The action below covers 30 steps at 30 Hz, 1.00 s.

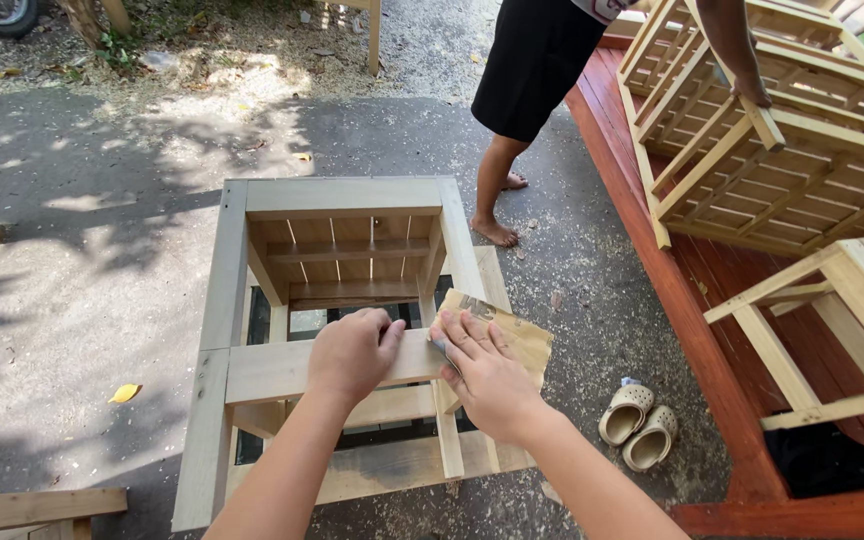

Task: The person sands the edges and corners of a wooden stool frame using a sanding block. They work methodically around the top rim and side rails, occasionally repositioning the sandpaper. Another person stands nearby handling a separate wooden frame.

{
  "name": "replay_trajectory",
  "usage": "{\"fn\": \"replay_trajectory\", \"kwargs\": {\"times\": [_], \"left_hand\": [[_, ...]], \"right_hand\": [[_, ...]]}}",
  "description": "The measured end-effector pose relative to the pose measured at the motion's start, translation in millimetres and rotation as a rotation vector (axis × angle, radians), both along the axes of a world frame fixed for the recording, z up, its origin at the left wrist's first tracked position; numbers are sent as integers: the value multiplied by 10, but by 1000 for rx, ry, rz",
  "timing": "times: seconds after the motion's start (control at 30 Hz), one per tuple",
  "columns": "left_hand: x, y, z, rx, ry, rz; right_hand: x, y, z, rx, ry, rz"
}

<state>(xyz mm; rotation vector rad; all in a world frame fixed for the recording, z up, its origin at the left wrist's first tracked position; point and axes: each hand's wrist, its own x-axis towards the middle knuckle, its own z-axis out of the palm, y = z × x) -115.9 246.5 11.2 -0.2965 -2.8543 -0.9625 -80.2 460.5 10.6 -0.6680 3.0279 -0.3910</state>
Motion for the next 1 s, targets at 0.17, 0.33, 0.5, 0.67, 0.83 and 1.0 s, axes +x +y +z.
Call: {"fn": "replay_trajectory", "kwargs": {"times": [0.17, 0.33, 0.5, 0.67, 0.83, 1.0], "left_hand": [[-42, -149, -63, -144, -90, 104], [-54, -202, -33, -184, -64, 155], [-73, -220, -4, -213, -65, 232], [-93, -228, -23, -195, -67, 257], [-111, -189, -25, -200, -5, 309], [-87, -263, -13, -184, -44, 292]], "right_hand": [[-163, -67, 114, 146, -3, 8], [-235, 67, 79, 6, -41, 146], [-334, -44, 97, 68, -57, 170], [-345, -12, 195, 32, -95, 208], [-361, 60, 81, 10, 2, 289], [-469, -101, 132, -42, -145, 237]]}}
